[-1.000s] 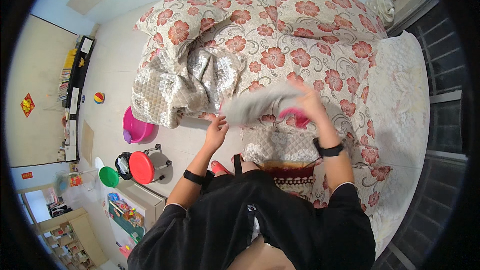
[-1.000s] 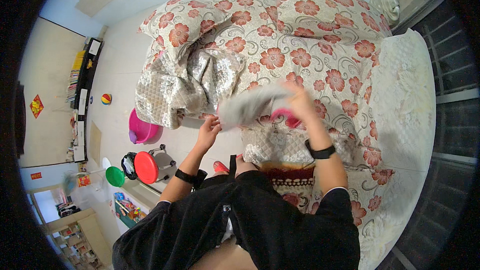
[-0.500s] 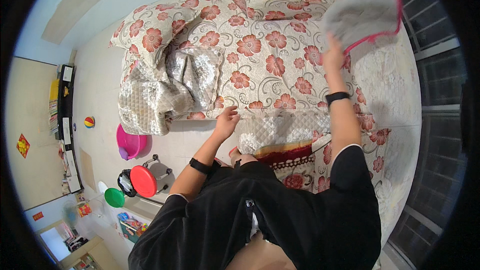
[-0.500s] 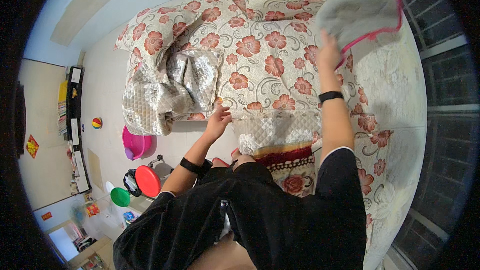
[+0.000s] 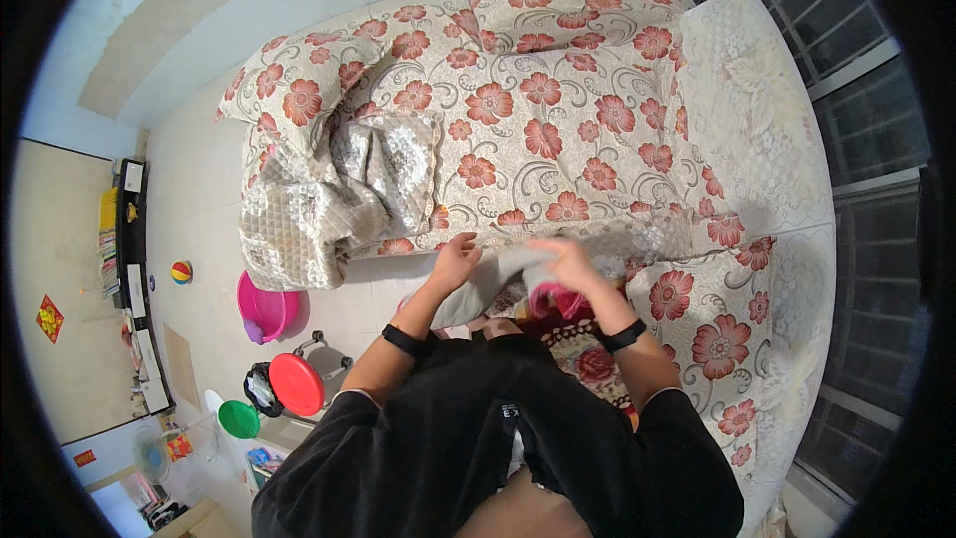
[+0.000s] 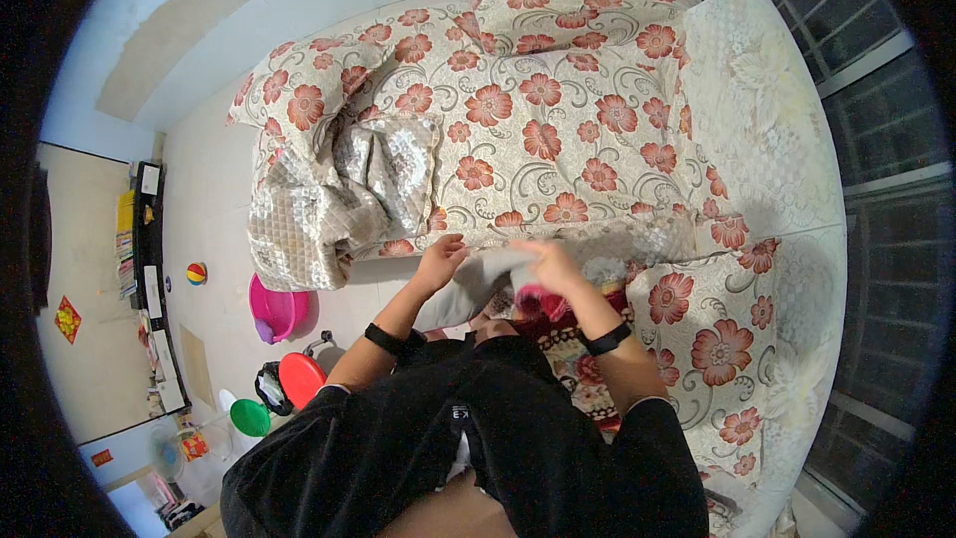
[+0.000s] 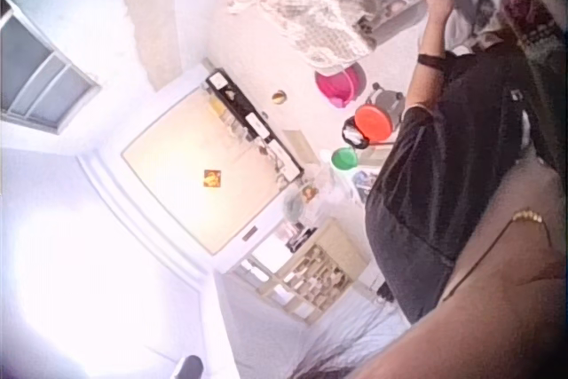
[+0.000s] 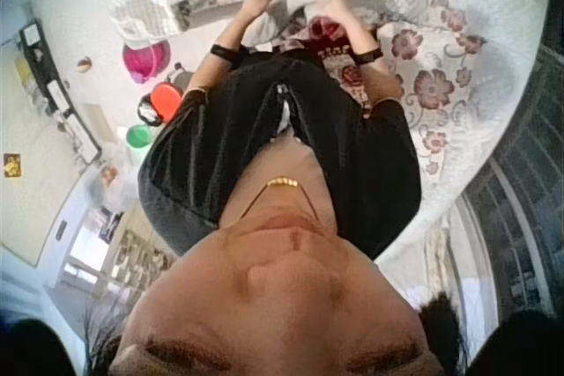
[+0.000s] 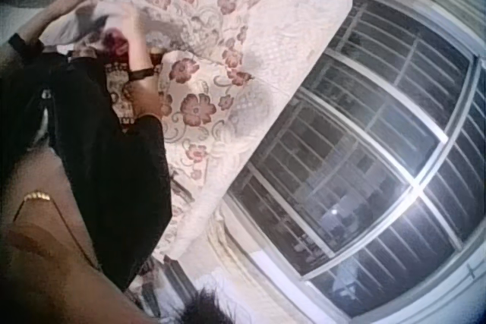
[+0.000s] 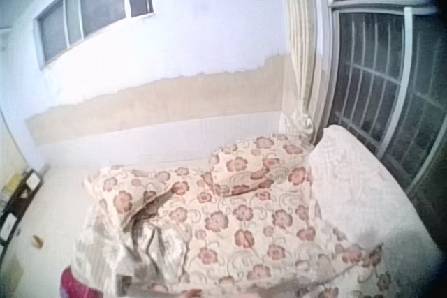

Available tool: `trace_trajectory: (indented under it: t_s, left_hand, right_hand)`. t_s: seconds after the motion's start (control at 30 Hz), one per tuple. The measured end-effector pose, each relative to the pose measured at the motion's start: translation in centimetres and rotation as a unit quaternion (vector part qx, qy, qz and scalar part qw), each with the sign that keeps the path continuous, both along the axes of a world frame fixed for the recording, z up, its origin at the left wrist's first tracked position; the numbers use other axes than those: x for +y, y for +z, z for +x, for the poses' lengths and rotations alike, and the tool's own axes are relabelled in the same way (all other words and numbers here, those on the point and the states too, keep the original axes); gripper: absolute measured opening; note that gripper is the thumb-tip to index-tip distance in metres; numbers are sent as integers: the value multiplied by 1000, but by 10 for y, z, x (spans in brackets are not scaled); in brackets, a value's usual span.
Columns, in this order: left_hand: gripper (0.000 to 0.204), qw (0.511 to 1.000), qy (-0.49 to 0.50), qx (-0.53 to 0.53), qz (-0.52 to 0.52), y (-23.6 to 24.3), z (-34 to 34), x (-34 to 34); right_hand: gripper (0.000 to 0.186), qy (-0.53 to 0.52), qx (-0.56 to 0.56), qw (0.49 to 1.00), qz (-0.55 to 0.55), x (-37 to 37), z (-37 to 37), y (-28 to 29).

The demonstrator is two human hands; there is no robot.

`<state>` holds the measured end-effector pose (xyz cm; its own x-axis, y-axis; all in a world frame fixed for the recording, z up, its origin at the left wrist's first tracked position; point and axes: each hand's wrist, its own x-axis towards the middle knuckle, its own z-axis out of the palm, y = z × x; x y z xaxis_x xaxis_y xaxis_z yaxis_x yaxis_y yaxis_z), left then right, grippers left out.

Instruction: The person arranges several pillows and a plush toy on a sofa, spreads out a quilted mat, and then places more pillows and a small rug on top before tidying items on a nearby table.

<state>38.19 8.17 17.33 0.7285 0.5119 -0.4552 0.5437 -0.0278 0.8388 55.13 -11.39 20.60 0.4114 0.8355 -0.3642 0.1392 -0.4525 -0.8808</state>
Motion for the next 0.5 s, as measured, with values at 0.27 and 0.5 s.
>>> trace_trajectory:
  t_s: [0.27,0.5]
  left_hand:
    - [46,992,-91,-73,44,76,-42,20]
    - [39,993,-74,-88,18,45,-160,71]
  right_hand:
    - [48,-253,-324,906,106,-2,-24,128]
    - [54,-305,-435,847,-35,-66,-141,115]
